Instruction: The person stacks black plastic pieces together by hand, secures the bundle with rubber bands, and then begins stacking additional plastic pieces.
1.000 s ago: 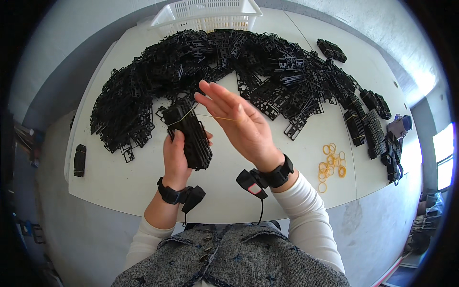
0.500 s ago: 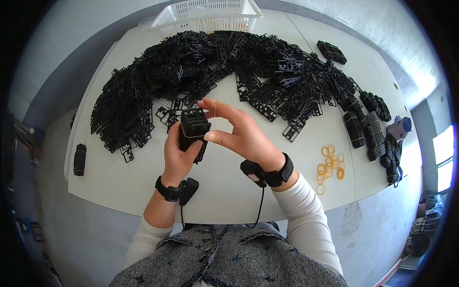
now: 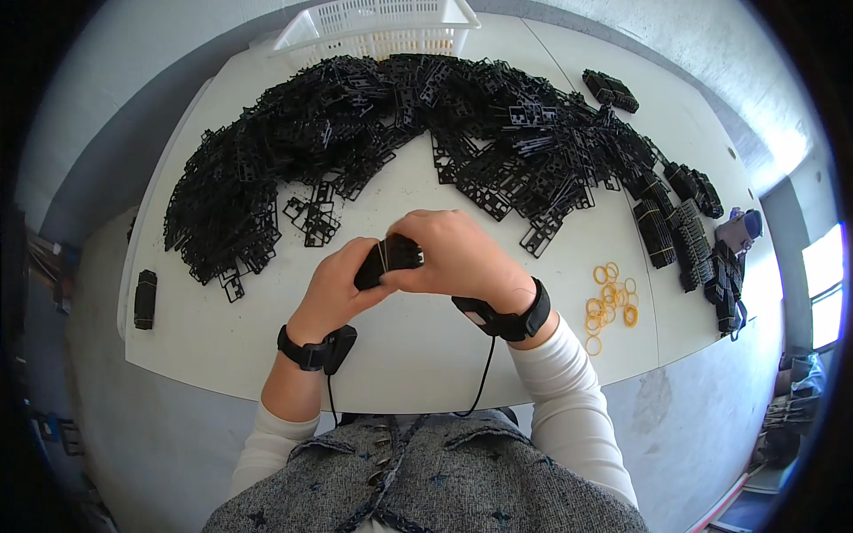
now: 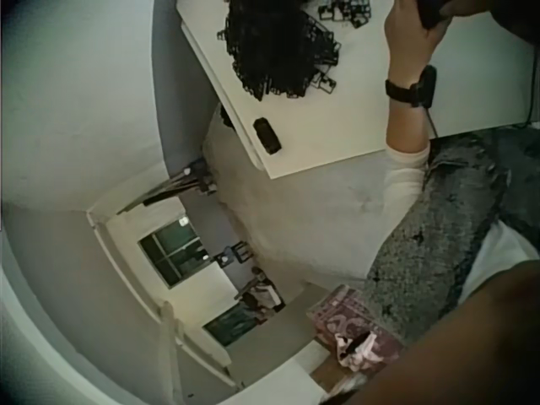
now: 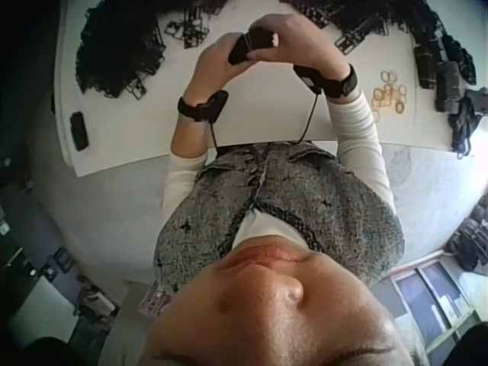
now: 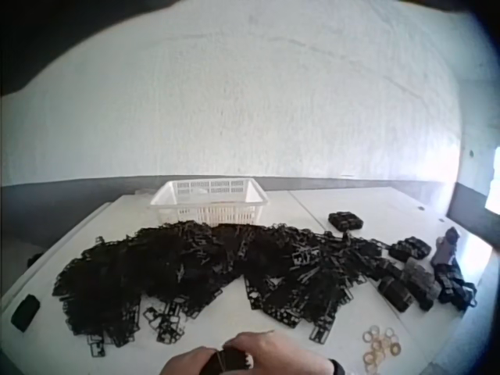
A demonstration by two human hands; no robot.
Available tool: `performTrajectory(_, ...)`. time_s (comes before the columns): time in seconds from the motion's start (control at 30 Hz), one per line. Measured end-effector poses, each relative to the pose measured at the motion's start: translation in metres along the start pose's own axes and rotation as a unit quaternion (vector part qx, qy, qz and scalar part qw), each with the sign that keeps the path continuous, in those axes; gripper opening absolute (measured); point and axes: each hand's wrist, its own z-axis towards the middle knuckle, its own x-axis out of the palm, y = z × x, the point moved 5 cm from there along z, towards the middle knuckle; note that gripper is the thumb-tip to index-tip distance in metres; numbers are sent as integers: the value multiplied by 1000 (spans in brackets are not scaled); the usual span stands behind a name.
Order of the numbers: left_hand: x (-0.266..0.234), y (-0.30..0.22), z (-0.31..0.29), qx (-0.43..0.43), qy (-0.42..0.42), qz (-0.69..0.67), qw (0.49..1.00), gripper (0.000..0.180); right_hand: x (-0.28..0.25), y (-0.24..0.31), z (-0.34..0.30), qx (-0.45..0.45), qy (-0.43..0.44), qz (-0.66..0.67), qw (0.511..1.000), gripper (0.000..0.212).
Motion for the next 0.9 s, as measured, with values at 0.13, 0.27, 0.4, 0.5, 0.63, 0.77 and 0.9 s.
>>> performTrajectory(0.13,2,-5,0,13,6,0,1000,39,3,-6,0,8,9,44,999,36)
performTrajectory(0.27,-3,2,-2,-18,-60,-149,987,38,-8,-18,2,74,-64,183,978,23)
performTrajectory(0.4,-3,17,-6,-121,-83,-324,935,36,-6,-23,3,78,-104,234,963,13)
performTrajectory(0.5,-1,21,-7,-172,-76,-417,890,36,-1,-21,4,46,-113,227,966,9)
performTrajectory(0.63,2,19,-6,-179,-62,-519,834,40,2,-14,6,-17,-118,203,972,8)
performTrajectory(0.77,5,16,-5,-163,-40,-563,809,46,3,-9,7,-71,-101,156,980,11)
performTrajectory(0.9,8,13,-3,-162,-22,-584,795,52,3,-11,7,-73,-120,141,980,17)
